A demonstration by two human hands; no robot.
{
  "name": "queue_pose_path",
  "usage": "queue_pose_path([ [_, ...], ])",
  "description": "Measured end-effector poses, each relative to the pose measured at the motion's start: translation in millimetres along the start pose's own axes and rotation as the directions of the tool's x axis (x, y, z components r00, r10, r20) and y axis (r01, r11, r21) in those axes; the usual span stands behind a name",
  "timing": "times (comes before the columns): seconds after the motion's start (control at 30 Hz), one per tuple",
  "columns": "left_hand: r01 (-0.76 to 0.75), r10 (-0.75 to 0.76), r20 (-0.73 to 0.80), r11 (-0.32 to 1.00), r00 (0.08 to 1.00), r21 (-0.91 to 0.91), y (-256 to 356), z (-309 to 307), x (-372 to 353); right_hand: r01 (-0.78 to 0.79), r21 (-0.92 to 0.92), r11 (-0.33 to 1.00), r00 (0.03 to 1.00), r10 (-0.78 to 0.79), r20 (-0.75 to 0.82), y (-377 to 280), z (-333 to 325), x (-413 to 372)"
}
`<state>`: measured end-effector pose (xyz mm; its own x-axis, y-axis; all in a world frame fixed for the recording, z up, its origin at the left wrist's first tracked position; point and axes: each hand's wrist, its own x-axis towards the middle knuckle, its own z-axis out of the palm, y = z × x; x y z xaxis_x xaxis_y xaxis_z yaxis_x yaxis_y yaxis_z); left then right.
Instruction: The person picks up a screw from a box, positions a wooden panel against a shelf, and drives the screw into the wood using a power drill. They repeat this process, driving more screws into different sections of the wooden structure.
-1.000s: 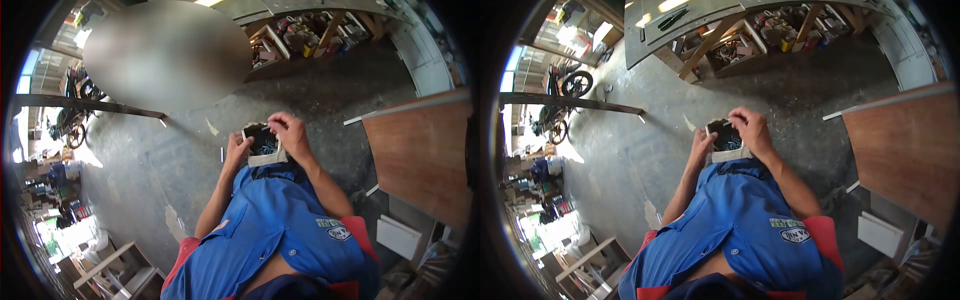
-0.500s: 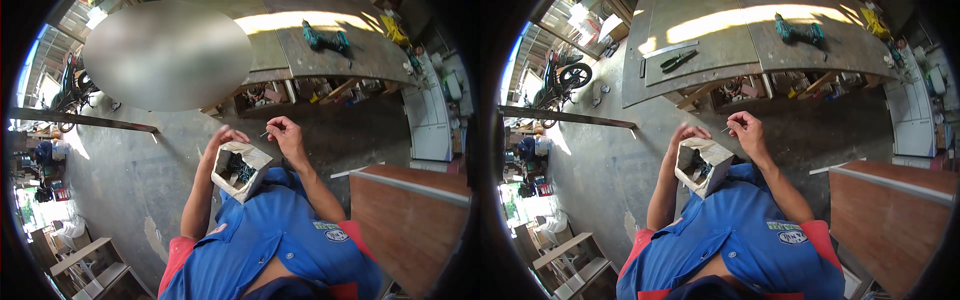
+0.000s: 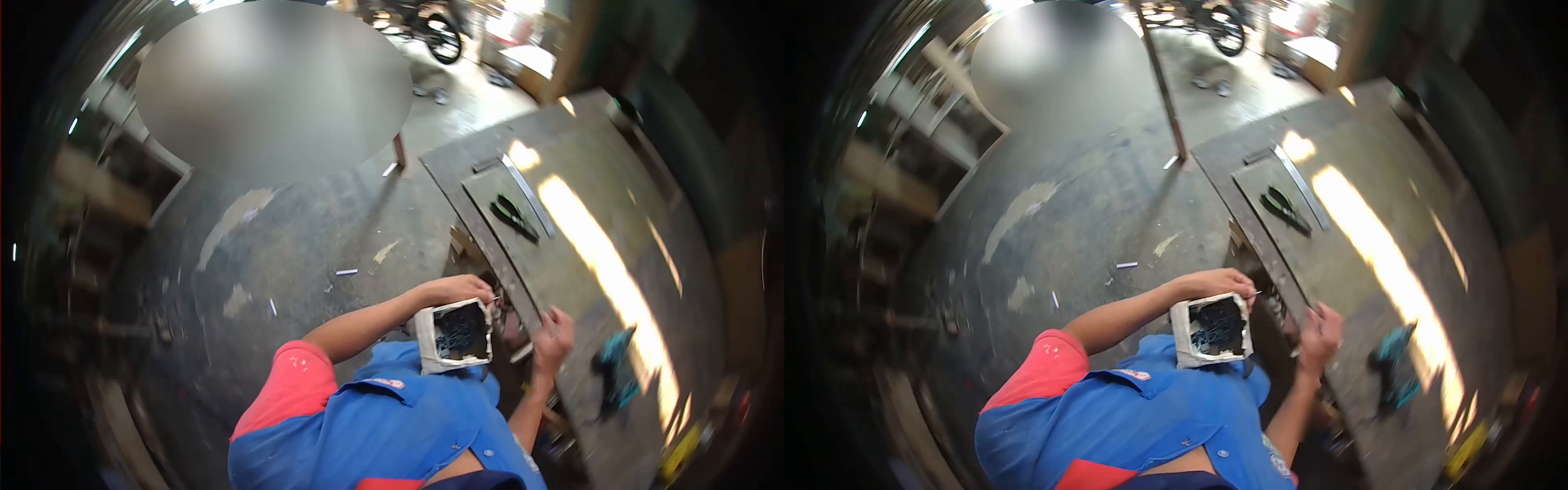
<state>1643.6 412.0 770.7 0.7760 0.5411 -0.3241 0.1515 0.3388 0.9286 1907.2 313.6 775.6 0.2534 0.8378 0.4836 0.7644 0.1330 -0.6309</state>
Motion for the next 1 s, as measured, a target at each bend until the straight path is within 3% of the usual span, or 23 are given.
queue_pose_path([
  [0.03,-0.025,0.024,-0.078,1.0,0.997,-0.01,-4.1,0.1,-16.9,-0.027,-0.153,0.988,1.0,0.028,0.006,45.9,-27.2,2.6],
  [0.07,-0.043,0.019,-0.15,0.986,0.988,-0.158,-20.2,1.1,-27.8,-0.1,-0.252,0.963,0.991,0.073,-0.114,87.0,-51.1,5.5],
  [0.13,-0.145,0.035,-0.316,0.932,0.948,-0.332,-68.7,2.1,-57.8,-0.133,-0.555,0.821,0.989,0.074,-0.128,190.5,-113.4,-6.3],
  [0.17,-0.283,0.122,-0.411,0.89,0.903,-0.358,-110.3,1.7,-76.6,-0.207,-0.735,0.646,0.974,0.211,-0.089,214.8,-140.2,-14.9],
  [0.2,-0.338,0.041,-0.526,0.808,0.85,-0.483,-121.4,12.1,-102.4,-0.211,-0.768,0.604,0.946,0.323,-0.006,244.0,-162.3,-21.6],
  [0.23,-0.404,0.113,-0.548,0.8,0.829,-0.445,-134.1,14.7,-124.5,-0.231,-0.775,0.588,0.886,0.457,0.082,267.8,-177.5,-30.7],
  [0.27,-0.437,-0.018,-0.537,0.557,0.844,-0.706,-157.9,17.0,-139.5,-0.277,-0.737,0.616,0.717,0.643,0.268,284.6,-190.4,-29.9],
  [0.3,-0.406,-0.191,-0.542,0.475,0.819,-0.781,-144.0,33.5,-160.8,-0.186,-0.787,0.588,0.695,0.645,0.318,269.3,-193.7,-26.8],
  [0.33,-0.453,-0.27,-0.607,0.461,0.747,-0.763,-136.8,53.2,-177.5,-0.051,-0.819,0.572,0.818,0.494,0.294,294.0,-190.3,-39.1],
  [0.37,-0.539,-0.245,-0.629,0.347,0.738,-0.768,-149.3,65.2,-186.2,0.071,-0.849,0.523,0.908,0.319,0.272,309.1,-185.9,-48.6],
  [0.4,-0.579,-0.322,-0.695,0.39,0.643,-0.716,-126.7,84.8,-189.0,0.049,-0.838,0.543,0.903,0.335,0.27,307.3,-183.2,-43.3],
  [0.43,-0.589,-0.301,-0.692,0.369,0.656,-0.719,-146.0,86.9,-194.8,-0.02,-0.812,0.584,0.878,0.399,0.266,293.6,-177.2,-30.2],
  [0.5,-0.524,-0.425,-0.595,0.285,0.682,-0.803,-110.8,101.2,-208.6,-0.126,-0.761,0.637,0.848,0.467,0.251,265.3,-161.5,-6.3],
  [0.53,-0.54,-0.412,-0.604,0.274,0.682,-0.796,-119.0,98.2,-213.6,-0.171,-0.726,0.666,0.851,0.471,0.232,250.6,-153.4,3.9],
  [0.6,-0.688,-0.278,-0.713,0.197,0.644,-0.698,-142.9,93.9,-226.3,-0.258,-0.625,0.736,0.876,0.452,0.17,218.7,-133.9,21.1],
  [0.63,-0.714,-0.086,-0.732,0.168,0.676,-0.68,-210.7,67.0,-226.7,-0.312,-0.546,0.778,0.887,0.444,0.126,196.0,-122.3,29.4],
  [0.7,-0.724,-0.15,-0.74,0.154,0.656,-0.672,-193.5,62.5,-268.0,-0.416,-0.328,0.848,0.889,0.455,0.048,149.2,-101.5,29.9],
  [0.77,-0.854,-0.073,-0.856,0.067,0.511,-0.516,-213.1,52.8,-296.1,-0.494,-0.029,0.869,0.869,0.495,0.017,105.2,-71.7,27.2],
  [0.83,-0.838,-0.161,-0.848,0.143,0.505,-0.527,-199.4,39.1,-334.5,-0.52,0.246,0.818,0.849,0.527,0.04,68.0,-41.9,20.6],
  [0.9,-0.801,-0.124,-0.859,0.313,0.497,-0.509,-217.6,16.8,-363.7,-0.53,0.442,0.724,0.837,0.532,0.132,42.1,-7.1,13.2],
  [0.93,-0.838,-0.028,-0.91,0.379,0.413,-0.392,-237.9,2.3,-366.8,-0.533,0.518,0.668,0.832,0.524,0.181,29.2,14.3,8.5],
  [0.97,-0.8,-0.015,-0.912,0.474,0.41,-0.368,-219.7,-6.7,-379.0,-0.537,0.568,0.623,0.831,0.508,0.228,20.9,34.0,2.4],
  [1.0,-0.782,0.011,-0.883,0.471,0.469,-0.41,-230.8,-30.2,-384.8,-0.514,0.585,0.627,0.842,0.501,0.202,-34.1,56.4,-2.5],
])
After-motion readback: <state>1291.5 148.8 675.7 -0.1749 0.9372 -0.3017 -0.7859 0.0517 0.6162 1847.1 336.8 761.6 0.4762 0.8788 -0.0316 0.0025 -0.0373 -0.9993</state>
